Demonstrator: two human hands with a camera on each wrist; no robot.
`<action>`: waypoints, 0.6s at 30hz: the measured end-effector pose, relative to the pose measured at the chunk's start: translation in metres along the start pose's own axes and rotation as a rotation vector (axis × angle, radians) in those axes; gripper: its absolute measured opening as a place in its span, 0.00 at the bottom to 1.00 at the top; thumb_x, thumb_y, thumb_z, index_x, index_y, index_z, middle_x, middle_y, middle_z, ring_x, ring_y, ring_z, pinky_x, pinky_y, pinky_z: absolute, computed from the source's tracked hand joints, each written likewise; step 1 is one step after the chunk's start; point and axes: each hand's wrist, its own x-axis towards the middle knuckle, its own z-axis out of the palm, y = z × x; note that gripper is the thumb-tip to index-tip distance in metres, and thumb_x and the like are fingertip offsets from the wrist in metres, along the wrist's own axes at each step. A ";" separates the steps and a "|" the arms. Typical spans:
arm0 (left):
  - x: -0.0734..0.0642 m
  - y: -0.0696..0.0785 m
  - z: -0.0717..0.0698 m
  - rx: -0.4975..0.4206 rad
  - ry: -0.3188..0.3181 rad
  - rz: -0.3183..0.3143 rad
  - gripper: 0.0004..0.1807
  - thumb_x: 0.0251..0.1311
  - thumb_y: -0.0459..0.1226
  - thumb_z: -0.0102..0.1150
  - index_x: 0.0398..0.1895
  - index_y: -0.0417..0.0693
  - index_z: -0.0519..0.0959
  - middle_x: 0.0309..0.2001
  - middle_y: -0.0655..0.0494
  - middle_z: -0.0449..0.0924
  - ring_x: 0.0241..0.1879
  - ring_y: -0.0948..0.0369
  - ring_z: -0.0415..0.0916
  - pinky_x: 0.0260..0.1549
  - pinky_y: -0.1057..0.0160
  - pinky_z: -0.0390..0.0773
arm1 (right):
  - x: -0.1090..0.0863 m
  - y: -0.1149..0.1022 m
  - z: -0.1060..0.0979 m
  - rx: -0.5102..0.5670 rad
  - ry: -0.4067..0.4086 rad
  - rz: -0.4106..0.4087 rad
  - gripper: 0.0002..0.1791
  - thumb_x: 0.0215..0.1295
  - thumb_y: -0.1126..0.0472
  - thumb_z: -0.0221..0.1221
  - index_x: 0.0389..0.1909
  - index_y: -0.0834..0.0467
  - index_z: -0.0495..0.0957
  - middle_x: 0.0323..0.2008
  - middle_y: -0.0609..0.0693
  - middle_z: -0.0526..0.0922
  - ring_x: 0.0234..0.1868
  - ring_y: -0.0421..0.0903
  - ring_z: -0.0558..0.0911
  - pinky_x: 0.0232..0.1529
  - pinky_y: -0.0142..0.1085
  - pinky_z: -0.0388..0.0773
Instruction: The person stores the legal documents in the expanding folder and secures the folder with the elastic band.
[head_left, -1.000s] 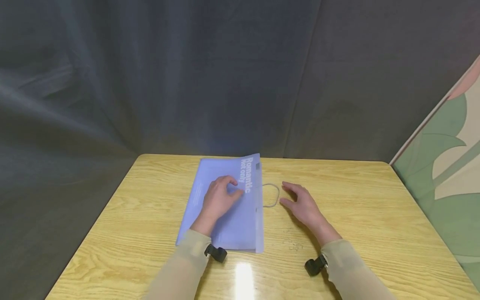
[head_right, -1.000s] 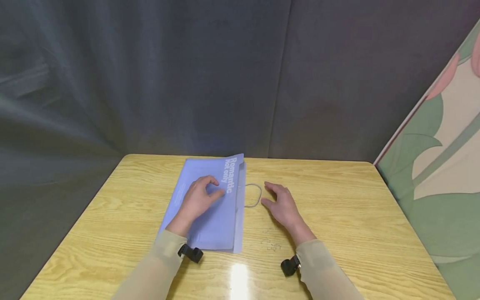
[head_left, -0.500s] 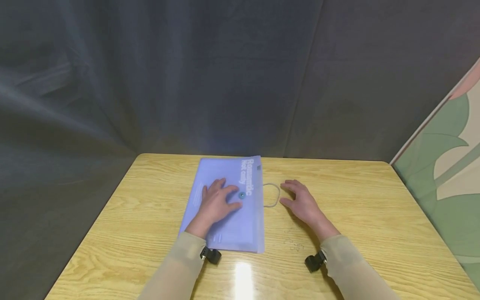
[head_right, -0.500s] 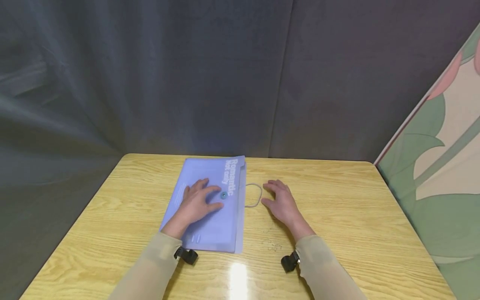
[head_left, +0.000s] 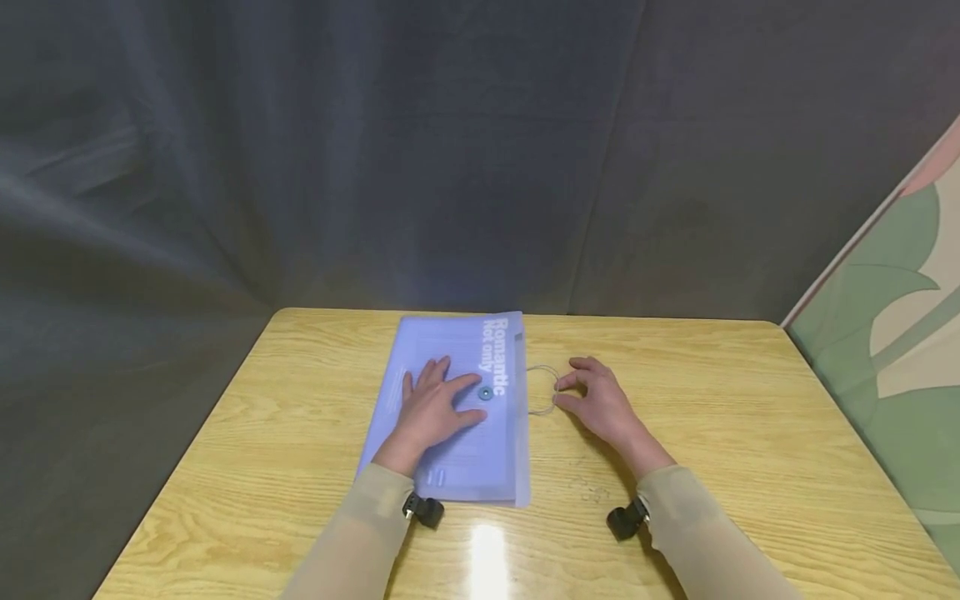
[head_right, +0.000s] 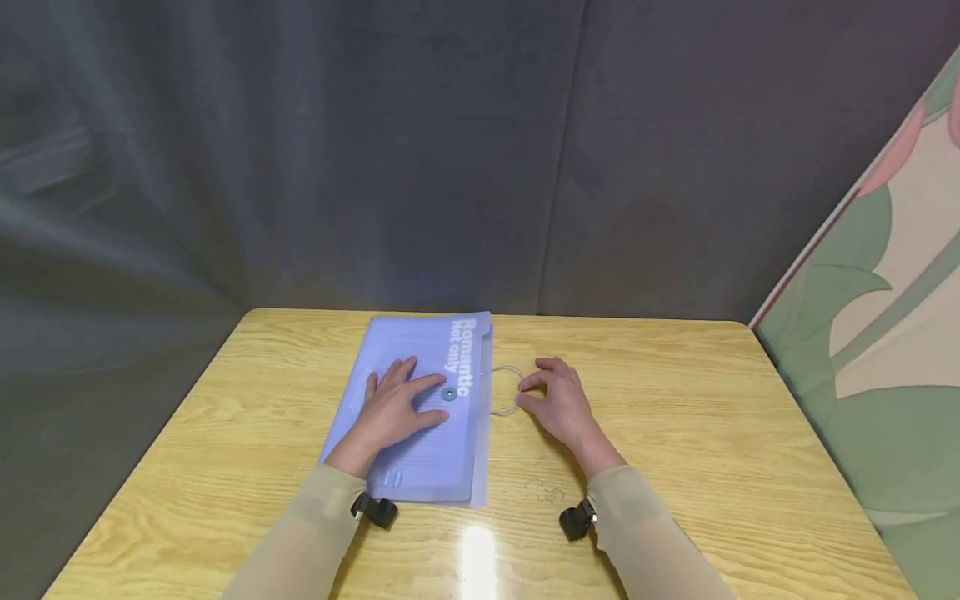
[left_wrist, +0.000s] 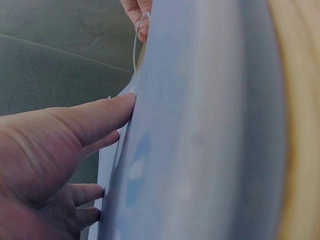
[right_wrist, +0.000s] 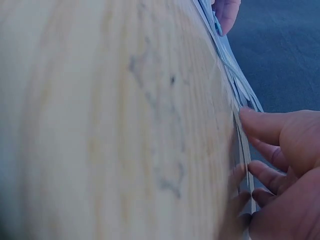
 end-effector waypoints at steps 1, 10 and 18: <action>0.000 -0.001 0.000 -0.002 -0.001 0.002 0.35 0.64 0.55 0.78 0.73 0.60 0.83 0.84 0.34 0.60 0.84 0.33 0.51 0.75 0.21 0.41 | 0.000 0.000 0.000 0.009 -0.002 -0.001 0.06 0.73 0.63 0.71 0.46 0.62 0.89 0.79 0.69 0.68 0.85 0.71 0.51 0.81 0.67 0.48; 0.001 -0.003 0.000 -0.008 -0.006 0.002 0.35 0.64 0.56 0.78 0.74 0.61 0.82 0.84 0.35 0.59 0.85 0.35 0.49 0.76 0.22 0.40 | 0.004 -0.003 0.007 0.115 -0.015 -0.006 0.19 0.74 0.60 0.71 0.62 0.61 0.86 0.81 0.64 0.67 0.87 0.67 0.47 0.81 0.69 0.40; 0.001 -0.007 0.002 -0.012 -0.002 -0.008 0.39 0.63 0.58 0.77 0.76 0.59 0.79 0.85 0.38 0.60 0.85 0.37 0.50 0.77 0.24 0.40 | 0.011 -0.014 0.019 0.195 -0.003 -0.025 0.19 0.75 0.62 0.71 0.63 0.61 0.86 0.80 0.64 0.69 0.87 0.66 0.48 0.83 0.63 0.45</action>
